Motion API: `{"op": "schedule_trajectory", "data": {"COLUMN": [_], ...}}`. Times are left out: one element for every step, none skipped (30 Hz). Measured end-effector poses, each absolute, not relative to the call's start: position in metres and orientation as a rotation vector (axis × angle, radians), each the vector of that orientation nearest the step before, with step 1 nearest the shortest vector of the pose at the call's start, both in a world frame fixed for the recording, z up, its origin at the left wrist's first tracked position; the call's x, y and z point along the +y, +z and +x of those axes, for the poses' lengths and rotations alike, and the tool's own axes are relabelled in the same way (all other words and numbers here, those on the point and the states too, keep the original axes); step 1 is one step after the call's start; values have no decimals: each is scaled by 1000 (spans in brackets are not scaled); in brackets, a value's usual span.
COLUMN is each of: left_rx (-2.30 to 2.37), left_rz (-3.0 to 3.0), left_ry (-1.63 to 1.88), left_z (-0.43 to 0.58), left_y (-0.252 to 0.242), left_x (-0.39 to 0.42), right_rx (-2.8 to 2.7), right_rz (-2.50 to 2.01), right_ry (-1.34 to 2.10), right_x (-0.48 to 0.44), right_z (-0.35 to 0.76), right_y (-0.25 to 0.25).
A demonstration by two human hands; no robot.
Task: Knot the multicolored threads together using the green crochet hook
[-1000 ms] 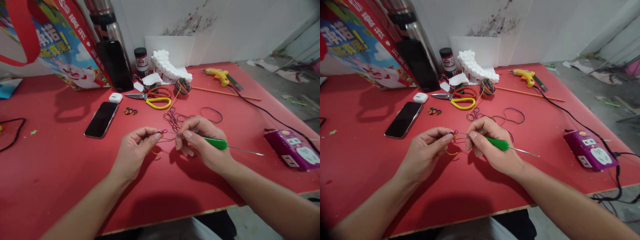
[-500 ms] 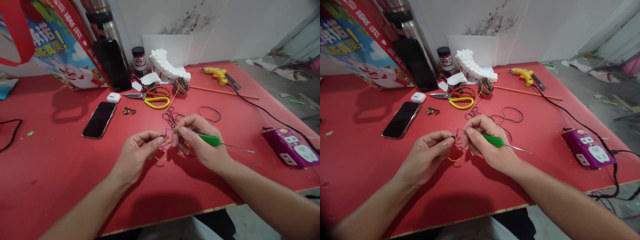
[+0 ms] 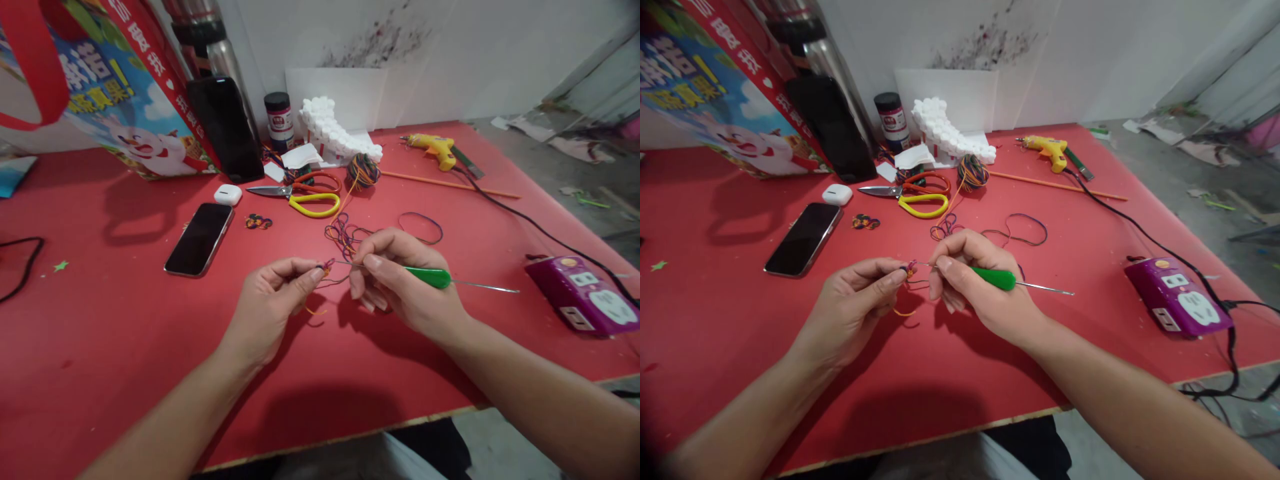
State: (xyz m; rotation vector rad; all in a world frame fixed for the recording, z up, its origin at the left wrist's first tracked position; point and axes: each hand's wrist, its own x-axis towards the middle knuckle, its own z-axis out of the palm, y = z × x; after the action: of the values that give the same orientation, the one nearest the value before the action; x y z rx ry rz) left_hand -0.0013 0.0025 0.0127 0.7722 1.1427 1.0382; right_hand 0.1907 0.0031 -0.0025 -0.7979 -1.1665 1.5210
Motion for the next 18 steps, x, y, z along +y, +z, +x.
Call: {"op": "schedule_trajectory", "data": {"left_rx": [1149,1156,1166,1175,1183,1190,1199,1211,1225,1237,1249,1258,1264,1267,1268,1266,1260,1249], "left_rz": [780,791,804,820,834,846,851,855,856,857,861,865,870,878,886,897,912,927], "left_ry": [1042,1051,1064,1076,1086,1091,1093,1094,1097,1102,1106,1108,1108,1103,1096,1091,1091,1092], "left_z": [-2,-2,-2,-2,-2,-1,-1,0,0,1,1,1,1,1,0,0,-1,-1], "left_y": [13,12,12,12,11,11,11,10,10,10,10,11,11,11,11,11,11,11], "left_x": [3,3,3,3,3,3,3,2,2,2,2,2,1,1,1,1,1,0], "right_rx": [-1177,-1193,-1214,-1240,-1270,-1300,-1326,-1347,-1363,-1380,-1403,-1432,-1464,-1499,-1528,-1548,-1557,-1558], "right_rz": [-802,-816,-841,-875,-917,-956,-986,-1000,-1001,-992,-976,-958,-944,-939,-944,-953,-967,-981], "right_ry": [1517,1507,1486,1455,1408,1346,1276,1211,1157,1115,1091,1081,1079,1080,1082,1086,1090,1093], "right_x": [3,3,3,2,1,0,-1,-3,-4,-6,-8,-9,-10,-10,-9,-9,-7,-6], "right_z": [191,191,191,191,190,190,189,189,189,188,188,188,188,188,188,187,187,187], "right_y": [-2,-2,-2,-2,-1,-1,-1,-1,0,0,1,1,2,3,3,3,3,3]}}
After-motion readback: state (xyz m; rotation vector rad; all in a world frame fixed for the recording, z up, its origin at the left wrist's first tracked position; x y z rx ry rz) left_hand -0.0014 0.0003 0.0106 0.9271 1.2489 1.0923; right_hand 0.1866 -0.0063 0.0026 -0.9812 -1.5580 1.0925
